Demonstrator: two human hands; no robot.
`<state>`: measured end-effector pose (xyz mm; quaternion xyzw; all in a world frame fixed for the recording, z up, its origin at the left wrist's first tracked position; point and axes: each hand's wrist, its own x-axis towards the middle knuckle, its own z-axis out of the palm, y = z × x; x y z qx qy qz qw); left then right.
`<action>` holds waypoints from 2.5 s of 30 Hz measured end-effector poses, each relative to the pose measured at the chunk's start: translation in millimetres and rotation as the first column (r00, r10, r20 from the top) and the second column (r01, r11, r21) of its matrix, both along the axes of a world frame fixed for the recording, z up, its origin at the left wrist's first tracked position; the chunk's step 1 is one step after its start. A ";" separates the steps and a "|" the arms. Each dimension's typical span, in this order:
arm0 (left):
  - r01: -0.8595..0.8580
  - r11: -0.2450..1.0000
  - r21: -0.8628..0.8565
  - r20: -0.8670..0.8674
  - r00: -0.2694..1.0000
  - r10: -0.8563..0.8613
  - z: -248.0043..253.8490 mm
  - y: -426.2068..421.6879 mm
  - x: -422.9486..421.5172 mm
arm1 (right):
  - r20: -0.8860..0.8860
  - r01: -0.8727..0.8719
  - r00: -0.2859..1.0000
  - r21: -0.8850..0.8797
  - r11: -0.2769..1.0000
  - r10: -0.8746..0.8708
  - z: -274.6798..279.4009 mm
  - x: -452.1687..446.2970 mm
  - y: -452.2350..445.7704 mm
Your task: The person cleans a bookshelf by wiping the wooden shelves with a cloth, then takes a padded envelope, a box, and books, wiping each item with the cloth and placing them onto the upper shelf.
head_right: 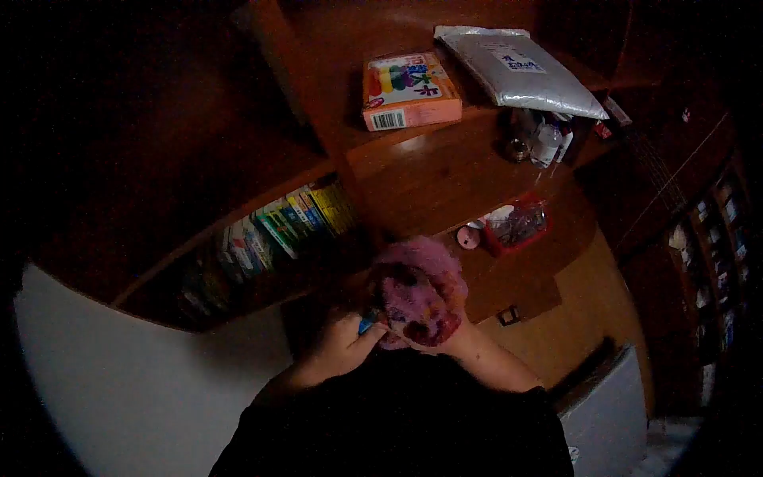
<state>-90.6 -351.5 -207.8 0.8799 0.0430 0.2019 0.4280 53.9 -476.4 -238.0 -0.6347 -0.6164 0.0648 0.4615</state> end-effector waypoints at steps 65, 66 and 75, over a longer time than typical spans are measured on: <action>0.166 0.849 -0.502 -0.028 0.978 -0.207 1.8 30.2 -25.7 | -0.888 0.308 0.280 0.444 0.842 0.365 133.8 60.9 66.5; 0.130 0.845 -0.518 -0.083 0.976 -0.201 -1.6 33.9 -32.5 | -0.913 0.264 0.279 0.371 0.890 0.298 131.5 59.9 64.9; -0.004 0.768 -0.640 -0.130 0.986 -0.103 -18.4 41.7 -80.2 | -0.838 0.263 0.539 0.264 0.928 0.086 135.2 112.2 75.6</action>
